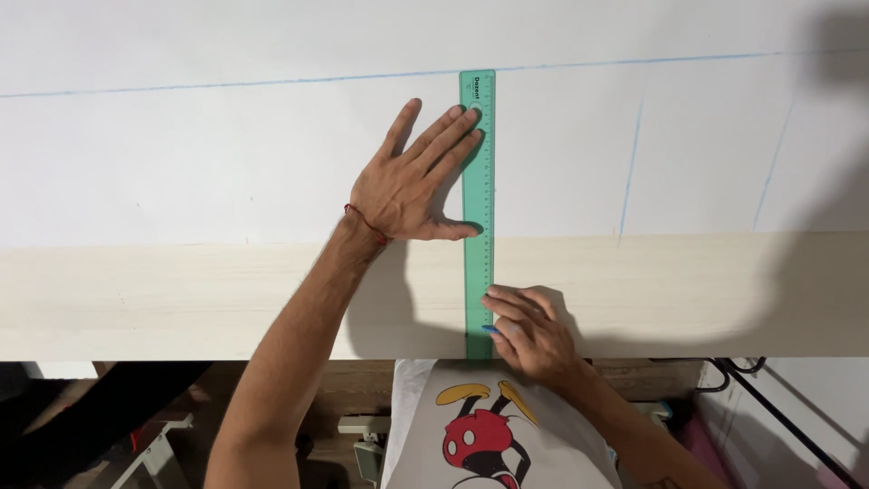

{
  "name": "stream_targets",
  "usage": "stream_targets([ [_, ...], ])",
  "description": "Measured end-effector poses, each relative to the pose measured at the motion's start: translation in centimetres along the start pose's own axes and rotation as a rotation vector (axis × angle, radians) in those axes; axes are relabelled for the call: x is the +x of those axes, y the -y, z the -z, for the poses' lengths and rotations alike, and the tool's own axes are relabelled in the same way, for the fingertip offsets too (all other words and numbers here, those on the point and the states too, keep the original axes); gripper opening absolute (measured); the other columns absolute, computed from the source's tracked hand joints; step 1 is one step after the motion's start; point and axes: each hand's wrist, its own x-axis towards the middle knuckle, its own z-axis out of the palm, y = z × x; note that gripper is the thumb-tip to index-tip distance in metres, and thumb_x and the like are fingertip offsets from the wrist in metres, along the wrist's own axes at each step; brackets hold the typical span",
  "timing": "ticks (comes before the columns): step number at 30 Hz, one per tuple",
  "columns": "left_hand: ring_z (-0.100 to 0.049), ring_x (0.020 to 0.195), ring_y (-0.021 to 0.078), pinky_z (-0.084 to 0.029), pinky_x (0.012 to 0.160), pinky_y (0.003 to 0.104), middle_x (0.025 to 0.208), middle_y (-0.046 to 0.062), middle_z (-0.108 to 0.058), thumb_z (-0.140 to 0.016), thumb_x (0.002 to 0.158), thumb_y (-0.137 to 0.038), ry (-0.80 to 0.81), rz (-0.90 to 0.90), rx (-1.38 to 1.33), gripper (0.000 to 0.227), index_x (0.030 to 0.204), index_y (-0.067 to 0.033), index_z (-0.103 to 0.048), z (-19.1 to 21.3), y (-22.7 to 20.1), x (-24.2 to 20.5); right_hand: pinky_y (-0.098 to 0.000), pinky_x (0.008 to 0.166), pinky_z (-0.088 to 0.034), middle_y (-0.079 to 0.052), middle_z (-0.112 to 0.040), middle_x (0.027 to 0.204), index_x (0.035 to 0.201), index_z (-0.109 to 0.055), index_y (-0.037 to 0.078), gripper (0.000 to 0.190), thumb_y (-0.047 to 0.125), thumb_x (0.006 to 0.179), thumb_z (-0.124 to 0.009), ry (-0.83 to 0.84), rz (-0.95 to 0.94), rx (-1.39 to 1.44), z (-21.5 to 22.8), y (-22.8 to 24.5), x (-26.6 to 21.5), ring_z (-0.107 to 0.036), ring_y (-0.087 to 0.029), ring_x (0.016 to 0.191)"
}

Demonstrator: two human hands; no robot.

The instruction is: Drawing a series of vertical lines on a large sheet of paper using a ruler and a marker

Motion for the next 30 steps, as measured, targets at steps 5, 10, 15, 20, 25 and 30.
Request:
stream_targets([
  [5, -0.052, 0.170, 0.0194, -0.021, 0.147, 0.059, 0.182, 0.007, -0.058, -0.035, 0.095, -0.114, -0.029, 0.001, 0.023, 0.129, 0.175, -0.0154, -0.059, 0.4, -0.1, 0.3, -0.0537, 0.086, -0.063, -0.021, -0.080, 0.098, 0.124, -0.074, 0.000, 0.031, 0.027, 0.111, -0.080, -0.108, -0.609, 0.359, -2.0, -2.4, -2.4, -0.081, -0.047, 0.094],
  [10, -0.050, 0.170, 0.0198, -0.020, 0.148, 0.058, 0.182, 0.007, -0.057, -0.036, 0.094, -0.114, -0.050, 0.003, 0.015, 0.130, 0.175, -0.0155, -0.058, 0.1, 0.0, 0.2, -0.0395, 0.061, -0.060, -0.017, -0.075, 0.083, 0.139, -0.054, -0.004, 0.025, 0.014, 0.124, -0.064, -0.311, -0.580, 0.477, 3.3, -7.1, 14.7, -0.075, -0.029, 0.059],
  [15, -0.052, 0.169, 0.0191, -0.022, 0.147, 0.059, 0.183, 0.007, -0.055, -0.037, 0.094, -0.113, -0.051, 0.005, 0.005, 0.128, 0.176, -0.0156, -0.057, 0.4, 0.2, 0.2, -0.0411, 0.067, -0.061, -0.010, -0.078, 0.091, 0.151, -0.057, 0.003, 0.029, 0.020, 0.129, -0.065, -0.277, -0.450, 0.153, 1.4, -13.9, 21.5, -0.080, -0.032, 0.076],
  [20, -0.050, 0.171, 0.0198, -0.021, 0.147, 0.060, 0.183, 0.009, -0.055, -0.036, 0.095, -0.111, -0.080, 0.005, -0.014, 0.128, 0.175, -0.0134, -0.057, -0.1, 0.1, -0.1, -0.0507, 0.069, -0.065, -0.003, -0.067, 0.084, 0.139, -0.062, 0.010, 0.020, 0.017, 0.124, -0.073, -0.153, -0.394, -0.161, 0.0, -16.0, 23.5, -0.082, -0.034, 0.082],
  [25, -0.049, 0.171, 0.0221, -0.021, 0.147, 0.061, 0.183, 0.011, -0.054, -0.029, 0.099, -0.108, -0.105, 0.008, -0.022, 0.126, 0.175, -0.0116, -0.056, -0.3, 0.3, -0.2, -0.0515, 0.067, -0.065, -0.001, -0.065, 0.084, 0.139, -0.062, 0.012, 0.018, 0.020, 0.125, -0.072, -0.127, -0.351, -0.318, -0.6, -16.6, 24.1, -0.084, -0.034, 0.086],
  [30, -0.037, 0.178, 0.0313, -0.011, 0.146, 0.065, 0.191, 0.018, -0.040, -0.018, 0.106, -0.103, 0.088, -0.053, -0.043, 0.132, 0.183, 0.0004, -0.048, 0.6, 0.9, -0.4, -0.0410, 0.057, -0.056, -0.009, -0.075, 0.090, 0.124, -0.063, 0.004, 0.018, -0.003, 0.118, -0.078, -0.105, -0.263, -0.332, 0.8, -14.9, 26.0, -0.069, -0.024, 0.068],
])
